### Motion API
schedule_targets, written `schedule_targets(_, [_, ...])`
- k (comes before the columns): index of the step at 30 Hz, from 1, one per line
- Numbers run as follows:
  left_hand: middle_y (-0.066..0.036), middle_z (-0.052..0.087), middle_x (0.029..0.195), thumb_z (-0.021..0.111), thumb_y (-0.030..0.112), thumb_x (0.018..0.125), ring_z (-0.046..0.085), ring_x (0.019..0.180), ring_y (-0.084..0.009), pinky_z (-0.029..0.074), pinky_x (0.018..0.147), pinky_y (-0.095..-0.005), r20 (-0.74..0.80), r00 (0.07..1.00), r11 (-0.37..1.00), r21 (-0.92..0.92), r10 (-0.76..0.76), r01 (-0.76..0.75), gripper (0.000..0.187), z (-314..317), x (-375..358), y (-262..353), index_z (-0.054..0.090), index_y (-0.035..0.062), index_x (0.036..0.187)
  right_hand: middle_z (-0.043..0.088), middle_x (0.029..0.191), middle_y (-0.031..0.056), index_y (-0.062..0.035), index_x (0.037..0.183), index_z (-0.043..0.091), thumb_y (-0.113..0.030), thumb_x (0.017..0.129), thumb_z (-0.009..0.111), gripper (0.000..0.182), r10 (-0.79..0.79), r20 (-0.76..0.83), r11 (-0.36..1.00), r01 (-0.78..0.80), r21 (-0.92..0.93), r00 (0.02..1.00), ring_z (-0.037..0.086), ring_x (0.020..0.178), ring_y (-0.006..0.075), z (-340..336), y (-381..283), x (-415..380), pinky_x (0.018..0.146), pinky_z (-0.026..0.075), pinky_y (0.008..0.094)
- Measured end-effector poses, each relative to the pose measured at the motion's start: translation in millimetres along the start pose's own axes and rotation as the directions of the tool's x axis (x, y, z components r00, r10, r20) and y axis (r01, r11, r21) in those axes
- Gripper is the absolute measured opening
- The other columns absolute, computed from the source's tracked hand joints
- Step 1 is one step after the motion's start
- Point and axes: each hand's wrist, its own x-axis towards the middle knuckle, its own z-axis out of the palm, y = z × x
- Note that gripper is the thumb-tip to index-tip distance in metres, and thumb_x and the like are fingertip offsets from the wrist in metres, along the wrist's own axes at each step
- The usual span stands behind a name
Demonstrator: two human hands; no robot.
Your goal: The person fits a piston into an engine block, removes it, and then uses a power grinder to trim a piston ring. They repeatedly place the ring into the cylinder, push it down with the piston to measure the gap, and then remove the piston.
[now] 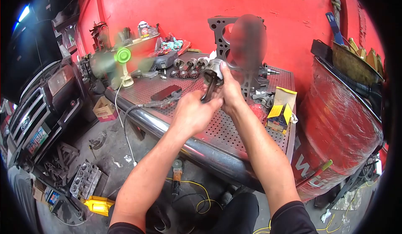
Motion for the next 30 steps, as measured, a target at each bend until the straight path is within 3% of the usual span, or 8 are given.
schedule_targets(3, [-0.027, 0.072, 0.107, 0.069, 0.043, 0.084, 0.069, 0.107, -0.0386, 0.052, 0.095, -0.0483, 0.019, 1.000, 0.998, 0.063, -0.013, 0.011, 0.053, 9, 14, 30, 0.072, -0.0005, 0.114, 0.066, 0.099, 0.0149, -0.0010, 0.126, 0.056, -0.066, 0.101, 0.045, 0.070, 0.028, -0.053, 0.994, -0.022, 0.104, 0.998, 0.067, 0.077, 0.0246, -4, -28, 2, 0.069, 0.061, 0.0385])
schedule_targets(5, [-0.027, 0.071, 0.112, 0.069, 0.041, 0.084, 0.068, 0.111, -0.0383, 0.051, 0.097, -0.0486, 0.000, 1.000, 0.997, 0.079, -0.006, 0.006, 0.051, 16, 23, 40, 0.072, 0.0003, 0.115, 0.060, 0.127, 0.0196, 0.0024, 0.138, 0.051, -0.061, 0.103, 0.046, 0.072, 0.089, -0.014, 0.983, -0.086, 0.161, 0.996, 0.064, 0.107, 0.0277, -16, -41, 11, 0.088, 0.057, 0.0415])
schedule_targets(9, [-0.028, 0.072, 0.108, 0.072, 0.040, 0.081, 0.070, 0.107, -0.0385, 0.053, 0.094, -0.0471, 0.034, 0.999, 0.999, 0.044, -0.033, 0.032, 0.051, 17, 44, 51, 0.074, -0.0038, 0.106, 0.062, 0.121, 0.0191, -0.0023, 0.139, 0.052, -0.067, 0.102, 0.042, 0.076, 0.027, 0.039, 0.980, -0.034, 0.196, 0.999, 0.066, 0.100, 0.0289, -32, -36, 42, 0.085, 0.058, 0.0423])
schedule_targets(15, [-0.028, 0.073, 0.104, 0.073, 0.039, 0.079, 0.071, 0.106, -0.0377, 0.053, 0.093, -0.0464, -0.003, 1.000, 0.996, 0.085, 0.013, -0.013, 0.052, 14, 52, 59, 0.074, -0.0076, 0.102, 0.063, 0.115, 0.0279, -0.0048, 0.154, 0.026, -0.068, 0.101, 0.042, 0.084, 0.049, 0.164, 0.943, -0.099, 0.317, 0.985, 0.066, 0.102, 0.0368, -39, -41, 39, 0.104, 0.047, 0.0492])
schedule_targets(17, [-0.026, 0.073, 0.103, 0.073, 0.039, 0.080, 0.071, 0.104, -0.0368, 0.053, 0.091, -0.0468, 0.007, 1.000, 0.999, 0.049, 0.019, -0.019, 0.049, 11, 45, 62, 0.075, -0.0054, 0.101, 0.063, 0.114, 0.0284, -0.0042, 0.154, 0.028, -0.064, 0.103, 0.040, 0.080, 0.022, 0.188, 0.939, -0.085, 0.334, 0.982, 0.066, 0.103, 0.0366, -35, -46, 33, 0.105, 0.047, 0.0482])
schedule_targets(23, [-0.025, 0.074, 0.102, 0.072, 0.040, 0.080, 0.072, 0.100, -0.0365, 0.054, 0.088, -0.0469, 0.009, 1.000, 0.995, 0.099, 0.012, -0.013, 0.047, 18, 53, 56, 0.076, -0.0039, 0.099, 0.067, 0.101, 0.0226, 0.0000, 0.150, 0.030, -0.057, 0.107, 0.040, 0.072, -0.015, 0.132, 0.956, -0.024, 0.293, 0.991, 0.068, 0.078, 0.0276, -38, -37, 33, 0.079, 0.056, 0.0385])
schedule_targets(24, [-0.026, 0.074, 0.102, 0.072, 0.040, 0.080, 0.072, 0.100, -0.0367, 0.054, 0.089, -0.0468, 0.009, 1.000, 0.996, 0.090, 0.004, -0.005, 0.048, 18, 54, 55, 0.076, -0.0042, 0.099, 0.067, 0.095, 0.0201, 0.0003, 0.151, 0.030, -0.058, 0.106, 0.042, 0.075, 0.009, 0.094, 0.954, -0.036, 0.296, 0.996, 0.065, 0.067, 0.0241, -38, -35, 32, 0.068, 0.056, 0.0349])
schedule_targets(30, [-0.028, 0.073, 0.101, 0.073, 0.039, 0.076, 0.072, 0.101, -0.0374, 0.054, 0.090, -0.0466, -0.005, 1.000, 0.996, 0.081, -0.024, 0.024, 0.051, 20, 61, 56, 0.075, -0.0077, 0.097, 0.067, 0.100, 0.0205, -0.0028, 0.154, 0.027, -0.060, 0.104, 0.045, 0.078, -0.004, 0.049, 0.939, -0.013, 0.343, 0.999, 0.067, 0.078, 0.0250, -39, -30, 35, 0.073, 0.055, 0.0364])
